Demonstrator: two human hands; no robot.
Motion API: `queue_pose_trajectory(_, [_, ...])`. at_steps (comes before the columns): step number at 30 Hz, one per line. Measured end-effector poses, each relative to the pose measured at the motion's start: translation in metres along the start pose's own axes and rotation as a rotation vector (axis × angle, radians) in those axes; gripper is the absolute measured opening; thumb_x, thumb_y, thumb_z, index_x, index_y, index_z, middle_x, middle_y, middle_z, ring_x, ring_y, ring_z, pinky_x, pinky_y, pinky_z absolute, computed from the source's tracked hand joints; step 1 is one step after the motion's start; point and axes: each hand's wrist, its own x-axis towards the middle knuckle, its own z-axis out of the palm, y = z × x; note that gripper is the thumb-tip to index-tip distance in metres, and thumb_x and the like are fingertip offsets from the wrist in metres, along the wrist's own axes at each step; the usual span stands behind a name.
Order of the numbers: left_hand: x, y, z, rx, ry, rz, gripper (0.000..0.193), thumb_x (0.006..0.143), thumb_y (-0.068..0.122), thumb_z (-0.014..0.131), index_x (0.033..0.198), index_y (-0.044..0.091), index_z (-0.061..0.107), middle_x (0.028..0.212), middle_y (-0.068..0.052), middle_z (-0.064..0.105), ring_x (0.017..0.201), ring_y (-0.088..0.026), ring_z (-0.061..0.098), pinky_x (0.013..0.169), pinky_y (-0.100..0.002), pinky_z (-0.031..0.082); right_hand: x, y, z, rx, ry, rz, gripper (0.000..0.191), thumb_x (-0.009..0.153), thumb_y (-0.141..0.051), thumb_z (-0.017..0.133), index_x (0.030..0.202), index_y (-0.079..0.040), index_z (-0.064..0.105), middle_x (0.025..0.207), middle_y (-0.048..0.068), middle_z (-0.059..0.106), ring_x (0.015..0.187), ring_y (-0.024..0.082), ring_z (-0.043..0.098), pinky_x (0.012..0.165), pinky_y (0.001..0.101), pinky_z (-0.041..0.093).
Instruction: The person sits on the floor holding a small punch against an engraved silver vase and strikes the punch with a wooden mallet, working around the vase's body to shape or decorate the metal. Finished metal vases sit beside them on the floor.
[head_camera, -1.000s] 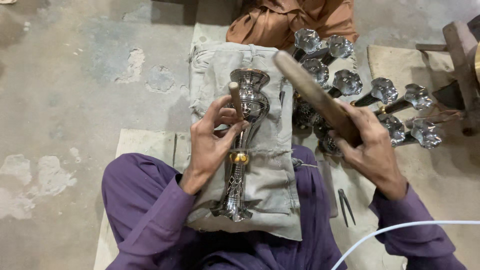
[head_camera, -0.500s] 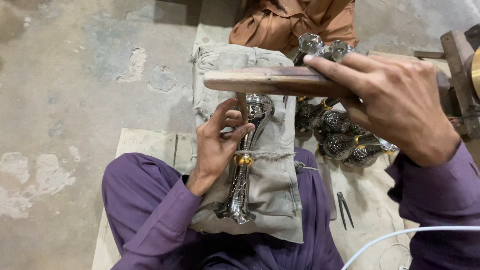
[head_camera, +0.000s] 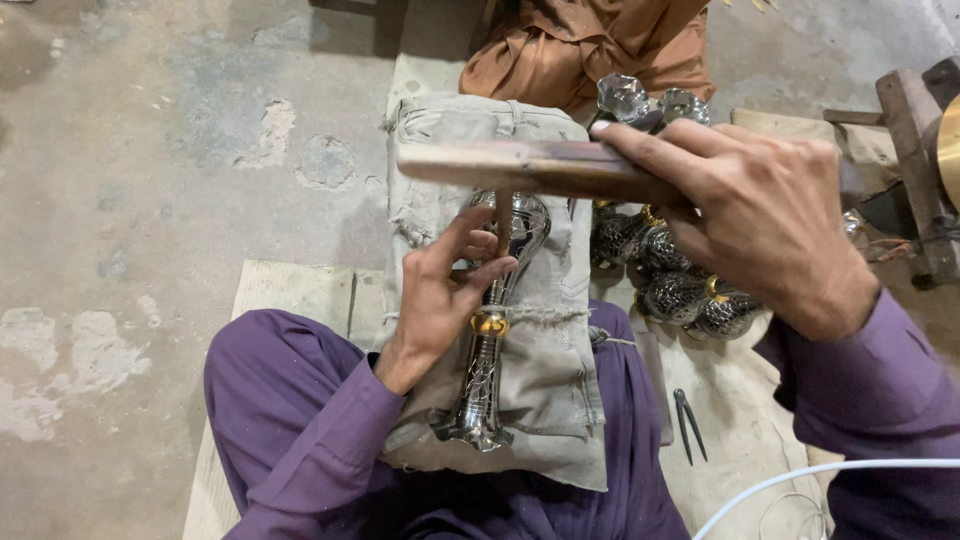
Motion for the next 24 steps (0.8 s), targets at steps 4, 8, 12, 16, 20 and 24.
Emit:
queue_pose_trajectory(4, [0.003, 0.004, -0.002, 0.056, -0.025, 0.016, 0.057, 0.088, 0.010, 0.082, 0.140, 0.012, 0.058, 0.102, -0.010, 0.079, 0.092, -0.018, 0.080, 0.074, -0.031, 0.068, -0.008, 0.006, 0.012, 0.499, 0.258, 0.017, 0.068, 0.088, -0.004, 0.065, 0.153, -0.016, 0.052, 0.121, 0.018, 0.072, 0.088, 0.024, 0.071, 0.078, 0.0385, 0.061])
queue_pose_trajectory(8, [0.005, 0.010, -0.006, 0.081, -0.038, 0.033, 0.055, 0.089, 0.009, 0.081, 0.139, 0.012, 0.059, 0.101, -0.011, 0.078, 0.092, -0.018, 0.080, 0.073, -0.031, 0.068, -0.026, 0.013, 0.016, 0.362, 0.312, 0.053, 0.072, 0.084, -0.004, 0.066, 0.154, -0.020, 0.056, 0.116, 0.014, 0.075, 0.085, 0.023, 0.072, 0.081, 0.0380, 0.061])
queue_pose_trajectory(12, [0.005, 0.013, -0.008, 0.077, -0.048, 0.013, 0.055, 0.088, 0.009, 0.082, 0.138, 0.013, 0.059, 0.099, -0.010, 0.077, 0.091, -0.017, 0.079, 0.073, -0.032, 0.067, -0.034, 0.018, 0.018, 0.454, 0.388, 0.037, 0.071, 0.082, -0.003, 0.065, 0.151, -0.017, 0.053, 0.113, 0.014, 0.072, 0.090, 0.025, 0.073, 0.082, 0.0392, 0.060])
queue_pose_trajectory(16, [0.008, 0.016, -0.010, 0.074, -0.084, 0.015, 0.055, 0.089, 0.010, 0.081, 0.139, 0.014, 0.059, 0.098, -0.010, 0.077, 0.090, -0.017, 0.079, 0.073, -0.031, 0.067, -0.034, 0.023, 0.025, 0.160, 0.111, 0.079, 0.073, 0.085, -0.008, 0.074, 0.154, -0.025, 0.055, 0.104, 0.005, 0.077, 0.069, 0.021, 0.071, 0.062, 0.0356, 0.058])
queue_pose_trajectory(20, [0.011, 0.022, -0.013, 0.110, -0.137, 0.022, 0.054, 0.089, 0.009, 0.079, 0.139, 0.014, 0.060, 0.096, -0.010, 0.077, 0.086, -0.017, 0.079, 0.074, -0.031, 0.065, -0.038, 0.022, 0.040, 0.484, 0.246, 0.099, 0.074, 0.086, -0.009, 0.070, 0.155, -0.024, 0.049, 0.105, 0.005, 0.071, 0.076, 0.018, 0.069, 0.065, 0.0334, 0.057])
queue_pose_trajectory(24, [0.022, 0.025, -0.014, 0.163, -0.298, 0.003, 0.054, 0.088, 0.009, 0.077, 0.139, 0.016, 0.061, 0.095, -0.007, 0.079, 0.081, -0.017, 0.078, 0.072, -0.032, 0.063, -0.053, 0.018, 0.053, 0.220, 0.153, 0.150, 0.073, 0.085, -0.006, 0.071, 0.152, -0.029, 0.053, 0.099, 0.005, 0.076, 0.070, 0.022, 0.070, 0.062, 0.0397, 0.057])
